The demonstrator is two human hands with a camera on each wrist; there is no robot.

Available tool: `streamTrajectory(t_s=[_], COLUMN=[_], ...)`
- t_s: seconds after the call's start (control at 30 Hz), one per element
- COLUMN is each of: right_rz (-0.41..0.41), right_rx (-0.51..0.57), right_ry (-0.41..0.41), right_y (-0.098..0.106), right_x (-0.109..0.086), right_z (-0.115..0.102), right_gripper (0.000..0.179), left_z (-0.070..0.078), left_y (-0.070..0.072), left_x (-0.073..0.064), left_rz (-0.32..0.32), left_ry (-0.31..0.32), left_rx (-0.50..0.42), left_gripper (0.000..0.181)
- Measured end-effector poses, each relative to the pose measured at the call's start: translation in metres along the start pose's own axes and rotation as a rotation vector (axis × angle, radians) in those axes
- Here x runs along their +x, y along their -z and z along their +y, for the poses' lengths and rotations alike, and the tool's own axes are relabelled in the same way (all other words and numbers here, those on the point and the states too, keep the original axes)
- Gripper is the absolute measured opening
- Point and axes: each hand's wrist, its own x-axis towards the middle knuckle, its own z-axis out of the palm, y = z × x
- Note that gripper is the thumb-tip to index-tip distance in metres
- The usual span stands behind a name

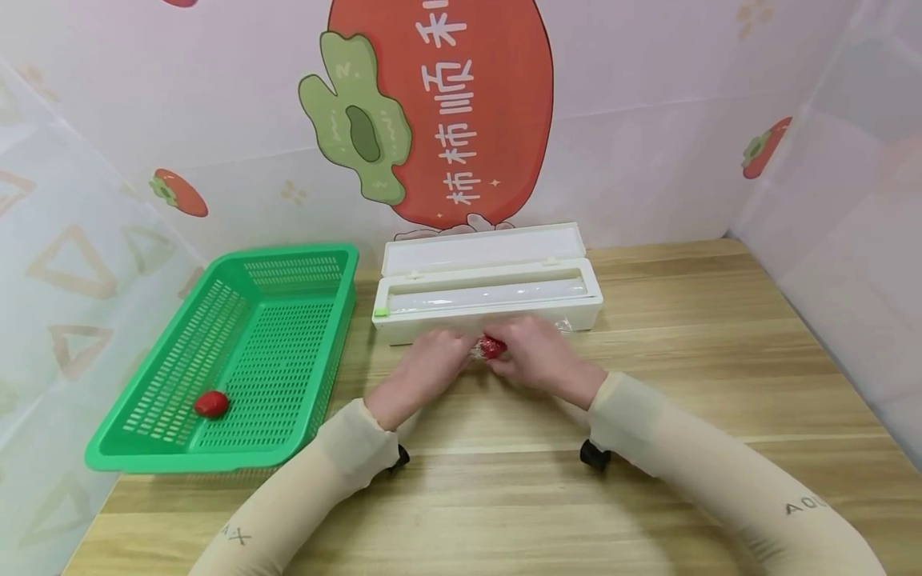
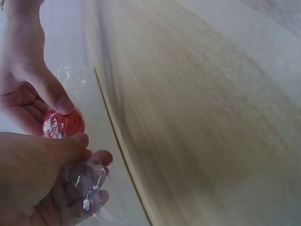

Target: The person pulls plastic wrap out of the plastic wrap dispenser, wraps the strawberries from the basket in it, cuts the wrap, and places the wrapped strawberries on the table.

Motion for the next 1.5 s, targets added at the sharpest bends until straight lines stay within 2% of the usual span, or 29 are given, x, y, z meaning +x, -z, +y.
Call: streamTrajectory(t_s=[0.27, 0.47, 0.77, 0.9, 1.03, 1.2, 1.3, 1.5], right_rz=[0.025, 0.030, -0.001, 0.008, 0.013, 0.014, 0.015, 0.041], right_rx=[-0.014, -0.021, -0.016, -0.021, -0.028, -0.042, -0.042, -0.035], right_ry=[0.008, 0.003, -0.068, -0.056, -0.055, -0.050, -0.043, -0.015], right_y=[0.005, 0.009, 0.014, 0.016, 0.017, 0.017, 0.018, 0.018], right_x=[-0.003, -0.006, -0.013, -0.014, -0.014, -0.013, -0.012, -0.010], right_z=[0.007, 0.008, 0.015, 0.016, 0.016, 0.013, 0.011, 0.010], right_gripper=[0.021, 0.022, 0.024, 0.025, 0.026, 0.028, 0.029, 0.029], left_z=[-0.003, -0.005, -0.009, -0.008, -0.005, 0.001, 0.005, 0.007], left_y=[0.002, -0.001, -0.001, 0.002, 0.007, 0.014, 0.015, 0.015], left_x=[-0.003, -0.006, -0.013, -0.012, -0.010, -0.004, -0.001, 0.000], left_rz=[-0.073, -0.064, -0.091, -0.065, -0.001, 0.132, 0.180, 0.182], left_ry=[-0.022, -0.025, 0.037, 0.064, 0.085, 0.014, -0.025, -0.024], left_rx=[-0.010, -0.051, -0.071, -0.043, -0.005, -0.003, -0.017, -0.053], left_gripper=[0.012, 0.011, 0.023, 0.025, 0.032, 0.031, 0.025, 0.022])
